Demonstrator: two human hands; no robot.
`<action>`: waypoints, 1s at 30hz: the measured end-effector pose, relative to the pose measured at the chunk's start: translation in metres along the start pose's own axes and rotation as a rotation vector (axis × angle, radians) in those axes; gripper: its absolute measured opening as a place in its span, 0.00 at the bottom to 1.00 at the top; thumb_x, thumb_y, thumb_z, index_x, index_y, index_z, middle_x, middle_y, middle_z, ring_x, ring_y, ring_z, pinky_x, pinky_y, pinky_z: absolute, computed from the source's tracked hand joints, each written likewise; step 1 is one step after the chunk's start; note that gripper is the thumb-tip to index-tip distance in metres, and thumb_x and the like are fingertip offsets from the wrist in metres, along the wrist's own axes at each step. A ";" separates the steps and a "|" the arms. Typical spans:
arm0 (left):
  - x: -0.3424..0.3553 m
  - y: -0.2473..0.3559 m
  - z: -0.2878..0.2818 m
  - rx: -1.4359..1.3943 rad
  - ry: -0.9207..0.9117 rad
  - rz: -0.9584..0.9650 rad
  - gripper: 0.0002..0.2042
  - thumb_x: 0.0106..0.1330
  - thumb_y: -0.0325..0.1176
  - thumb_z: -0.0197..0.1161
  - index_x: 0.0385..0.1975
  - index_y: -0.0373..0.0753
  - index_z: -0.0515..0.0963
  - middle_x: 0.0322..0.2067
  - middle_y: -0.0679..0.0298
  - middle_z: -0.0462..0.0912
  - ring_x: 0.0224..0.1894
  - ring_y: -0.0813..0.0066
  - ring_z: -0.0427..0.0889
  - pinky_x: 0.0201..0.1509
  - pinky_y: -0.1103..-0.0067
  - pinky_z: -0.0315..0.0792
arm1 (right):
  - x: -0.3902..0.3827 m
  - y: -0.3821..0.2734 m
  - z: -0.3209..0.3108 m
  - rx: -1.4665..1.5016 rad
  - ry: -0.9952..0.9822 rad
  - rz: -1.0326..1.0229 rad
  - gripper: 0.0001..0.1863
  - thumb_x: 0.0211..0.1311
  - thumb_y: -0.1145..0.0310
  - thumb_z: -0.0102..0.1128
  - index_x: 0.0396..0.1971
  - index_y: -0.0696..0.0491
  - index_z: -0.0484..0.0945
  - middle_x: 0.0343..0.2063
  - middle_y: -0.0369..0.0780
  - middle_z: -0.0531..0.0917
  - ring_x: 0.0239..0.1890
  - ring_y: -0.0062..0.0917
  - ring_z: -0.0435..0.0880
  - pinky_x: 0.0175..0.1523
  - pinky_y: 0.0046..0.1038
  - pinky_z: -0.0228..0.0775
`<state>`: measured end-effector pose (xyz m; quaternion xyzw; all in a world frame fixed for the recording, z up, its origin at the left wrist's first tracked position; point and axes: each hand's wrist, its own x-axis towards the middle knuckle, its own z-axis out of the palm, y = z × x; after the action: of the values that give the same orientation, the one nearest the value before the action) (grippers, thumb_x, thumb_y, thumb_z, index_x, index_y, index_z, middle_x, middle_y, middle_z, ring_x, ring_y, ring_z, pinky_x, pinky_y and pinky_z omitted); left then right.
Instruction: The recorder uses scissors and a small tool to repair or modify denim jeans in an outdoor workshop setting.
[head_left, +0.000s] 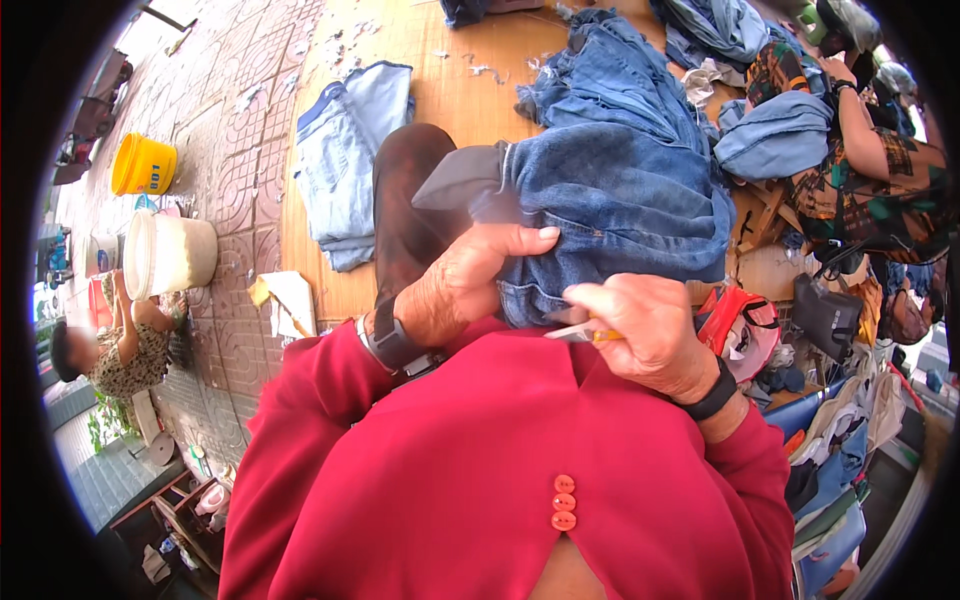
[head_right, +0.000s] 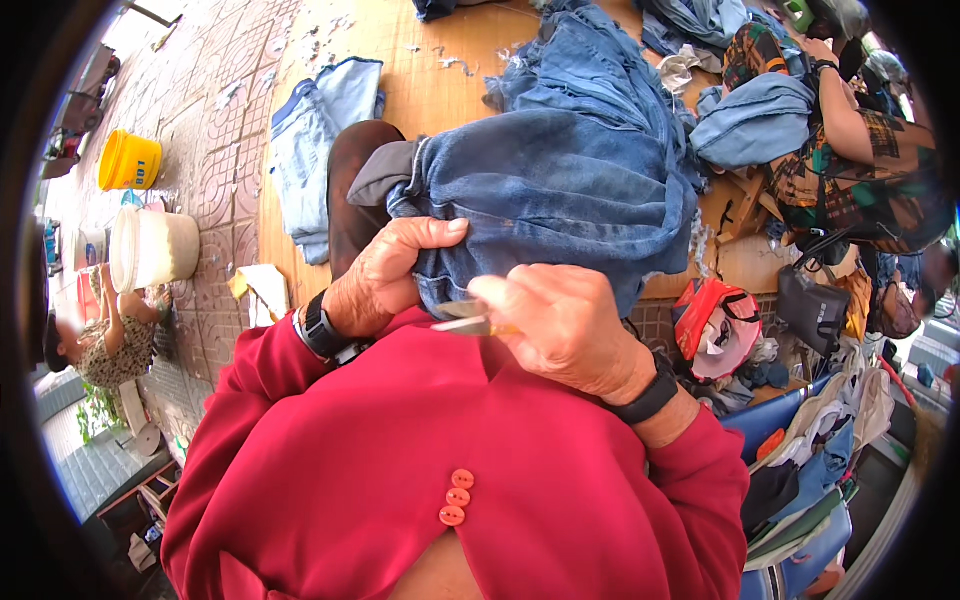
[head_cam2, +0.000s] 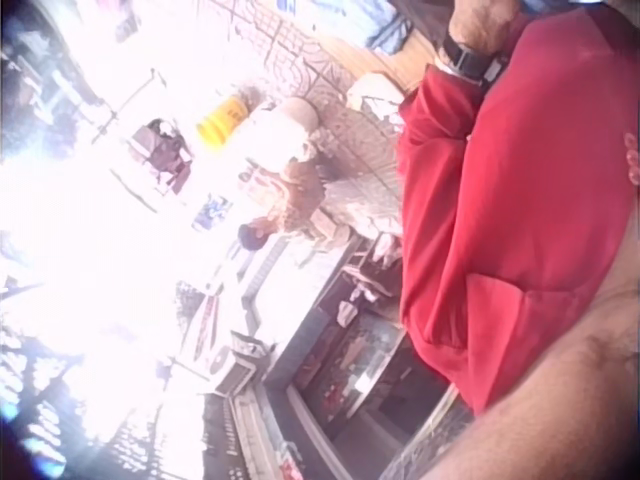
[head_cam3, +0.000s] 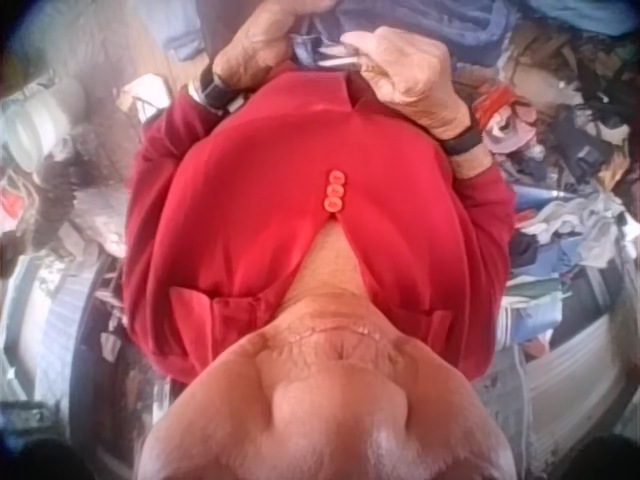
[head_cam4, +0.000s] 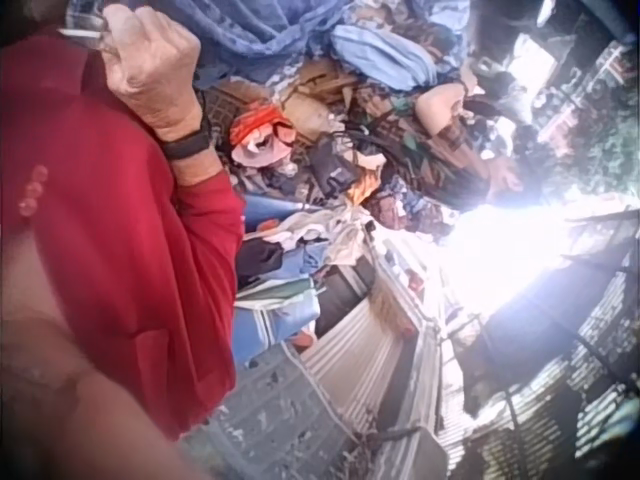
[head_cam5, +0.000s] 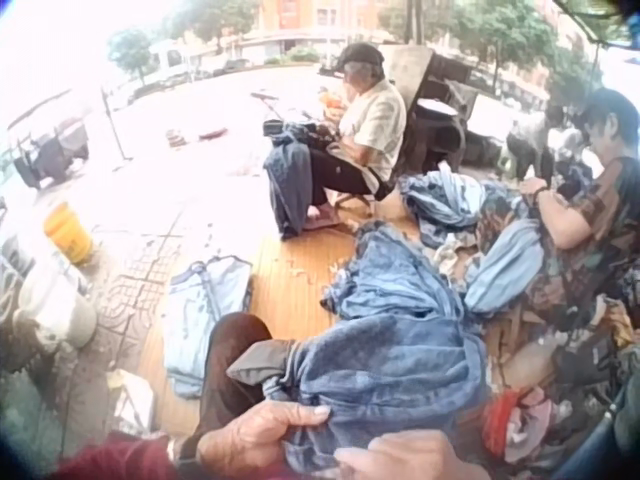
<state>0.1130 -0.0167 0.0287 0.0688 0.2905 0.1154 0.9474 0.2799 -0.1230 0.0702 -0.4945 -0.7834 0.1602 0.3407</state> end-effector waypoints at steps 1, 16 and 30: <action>0.000 0.000 -0.001 -0.022 -0.020 -0.004 0.11 0.59 0.27 0.58 0.41 0.31 0.74 0.39 0.55 0.80 0.40 0.63 0.80 0.48 0.68 0.74 | 0.000 0.000 -0.002 -0.022 0.048 0.013 0.19 0.38 0.79 0.61 0.37 0.54 0.74 0.18 0.36 0.72 0.20 0.29 0.75 0.25 0.28 0.67; -0.002 0.005 0.022 0.052 -0.082 -0.049 0.08 0.60 0.26 0.58 0.37 0.29 0.76 0.34 0.56 0.82 0.35 0.67 0.83 0.45 0.72 0.78 | 0.009 0.006 -0.008 0.095 0.258 0.353 0.09 0.53 0.76 0.59 0.36 0.56 0.74 0.22 0.42 0.78 0.22 0.31 0.80 0.28 0.23 0.69; -0.007 0.002 0.014 -0.062 0.030 0.105 0.11 0.61 0.27 0.57 0.42 0.29 0.74 0.39 0.54 0.80 0.40 0.65 0.81 0.50 0.71 0.75 | -0.010 -0.002 -0.013 0.318 0.294 0.517 0.18 0.58 0.63 0.61 0.41 0.58 0.69 0.25 0.40 0.80 0.26 0.14 0.77 0.30 0.16 0.68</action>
<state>0.1147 -0.0178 0.0445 0.0527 0.2970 0.1749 0.9373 0.2906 -0.1337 0.0772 -0.6353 -0.5396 0.2886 0.4712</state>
